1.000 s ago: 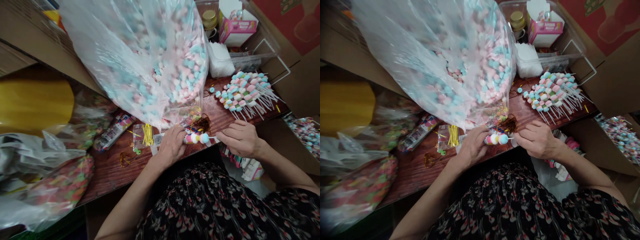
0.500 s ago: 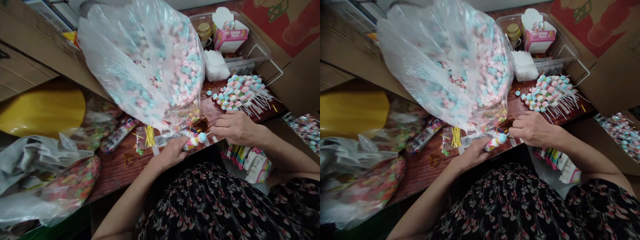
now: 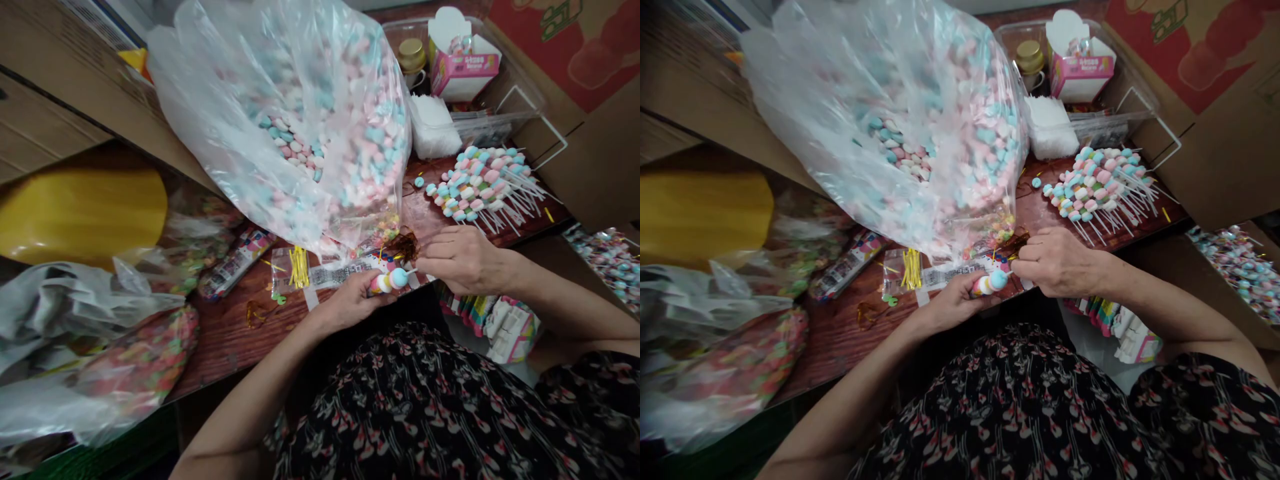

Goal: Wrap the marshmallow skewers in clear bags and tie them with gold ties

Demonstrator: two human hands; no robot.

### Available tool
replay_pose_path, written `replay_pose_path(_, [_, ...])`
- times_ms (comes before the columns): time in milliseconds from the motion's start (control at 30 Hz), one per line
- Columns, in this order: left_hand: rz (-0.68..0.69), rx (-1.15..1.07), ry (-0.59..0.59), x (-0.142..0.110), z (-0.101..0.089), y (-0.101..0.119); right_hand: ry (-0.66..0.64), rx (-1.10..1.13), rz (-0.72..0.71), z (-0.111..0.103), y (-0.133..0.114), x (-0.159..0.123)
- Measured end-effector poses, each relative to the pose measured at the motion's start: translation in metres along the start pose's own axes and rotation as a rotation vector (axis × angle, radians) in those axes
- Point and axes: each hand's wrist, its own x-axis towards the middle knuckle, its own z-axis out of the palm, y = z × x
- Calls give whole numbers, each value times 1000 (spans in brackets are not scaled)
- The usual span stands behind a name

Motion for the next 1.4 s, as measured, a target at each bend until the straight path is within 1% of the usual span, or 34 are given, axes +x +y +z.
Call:
replay_pose_path(67, [-9, 195, 158, 1, 3, -3, -38, -26, 89, 5, -2, 0])
replay_pose_path(133, [-36, 420, 266, 2, 4, -9, -87, -38, 195, 8, -3, 1])
replay_pose_path(200, [-66, 604, 338, 1, 3, -16, -132, -29, 251, 10, -4, 2])
replay_pose_path(267, [-82, 712, 381, 0, 1, -21, -161, -13, 232, 10, -5, 3])
replay_pose_path(333, [-85, 732, 371, -1, 0, -22, -158, 4, 155, 10, -5, 5])
replay_pose_path(400, [-81, 653, 310, 0, 1, -19, -121, 5, 74, 11, -4, 6])
replay_pose_path(500, [-52, 378, 189, 1, 4, -12, -64, -43, -2, 15, -3, 7])
replay_pose_path(600, [-42, 85, 89, 2, 9, -6, -60, -85, -50, 20, -3, 9])
replay_pose_path(700, [-71, -70, 46, 5, 15, -4, -85, -66, -67, 28, -7, 10])
replay_pose_path(800, [-86, -55, 54, 9, 17, -3, -107, -24, -66, 36, -11, 13])
replay_pose_path(900, [-55, 46, 106, 6, 13, -4, -117, -15, -44, 38, -12, 13])
replay_pose_path(1000, [-54, 278, 195, -6, 3, -5, -89, -19, -1, 36, -6, 9])
replay_pose_path(1033, [-75, 365, 206, -11, -1, -6, -73, -19, 11, 34, -4, 8])
replay_pose_path(1100, [-133, 482, 187, -19, -6, -8, -43, -14, 24, 33, -2, 5])
replay_pose_path(1167, [-177, 499, 145, -21, -7, -10, -29, -14, 18, 35, -2, 5])
replay_pose_path(1233, [-193, 452, 127, -19, -5, -11, -33, -22, 2, 38, -6, 8])
replay_pose_path(1333, [-183, 374, 136, -11, 1, -9, -69, -24, -17, 43, -12, 12])
replay_pose_path(1400, [-170, 358, 152, -8, 3, -9, -99, -6, -4, 43, -15, 14])
